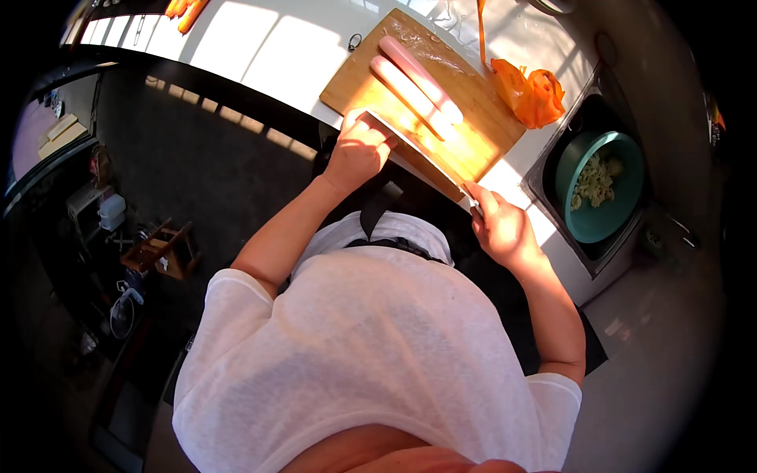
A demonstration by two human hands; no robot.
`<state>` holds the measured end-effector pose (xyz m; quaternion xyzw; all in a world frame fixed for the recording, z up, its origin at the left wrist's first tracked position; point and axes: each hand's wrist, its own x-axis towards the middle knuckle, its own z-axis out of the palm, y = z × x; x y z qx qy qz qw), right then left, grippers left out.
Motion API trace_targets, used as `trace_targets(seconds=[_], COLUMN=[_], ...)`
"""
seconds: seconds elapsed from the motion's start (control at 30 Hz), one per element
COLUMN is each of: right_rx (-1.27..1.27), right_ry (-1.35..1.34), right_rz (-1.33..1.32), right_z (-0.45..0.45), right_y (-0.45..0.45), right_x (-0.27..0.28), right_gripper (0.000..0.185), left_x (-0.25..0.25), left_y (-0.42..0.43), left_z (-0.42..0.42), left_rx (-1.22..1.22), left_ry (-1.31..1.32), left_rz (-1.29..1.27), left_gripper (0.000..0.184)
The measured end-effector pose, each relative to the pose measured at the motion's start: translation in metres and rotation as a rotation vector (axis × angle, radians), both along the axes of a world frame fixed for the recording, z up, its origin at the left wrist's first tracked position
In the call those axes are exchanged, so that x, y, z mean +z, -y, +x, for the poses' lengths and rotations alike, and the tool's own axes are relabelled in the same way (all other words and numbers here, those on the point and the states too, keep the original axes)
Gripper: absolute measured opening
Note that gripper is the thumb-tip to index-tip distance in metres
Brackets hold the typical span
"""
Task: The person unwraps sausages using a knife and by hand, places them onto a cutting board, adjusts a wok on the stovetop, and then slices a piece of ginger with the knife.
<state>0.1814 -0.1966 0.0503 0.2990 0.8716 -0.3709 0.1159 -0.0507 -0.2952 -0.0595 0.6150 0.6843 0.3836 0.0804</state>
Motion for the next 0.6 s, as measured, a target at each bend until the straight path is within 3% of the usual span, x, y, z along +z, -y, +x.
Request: trace_targets(seconds=[0.17, 0.2, 0.37, 0.47, 0.6], right_rx=[0.083, 0.102, 0.101, 0.037, 0.098], right_ry=[-0.025, -0.043, -0.104, -0.001, 0.061], right_rz=[0.071, 0.105, 0.166, 0.021, 0.004], right_z=[-0.026, -0.033, -0.023, -0.009, -0.028], right_y=[-0.005, -0.005, -0.005, -0.003, -0.009], right_x=[-0.036, -0.046, -0.028, -0.002, -0.017], right_gripper=[0.041, 0.04, 0.042, 0.044, 0.04], left_x=[0.001, -0.002, -0.006, 0.0, -0.001], left_y=[0.005, 0.002, 0.007, 0.003, 0.005], left_z=[0.0, 0.001, 0.001, 0.003, 0.0], left_rx=[-0.037, -0.015, 0.001, 0.053, 0.017], left_ry=[-0.062, -0.08, -0.119, -0.059, -0.049], left_rz=[-0.127, -0.004, -0.039, -0.009, -0.039], left_gripper=[0.003, 0.01, 0.007, 0.012, 0.004])
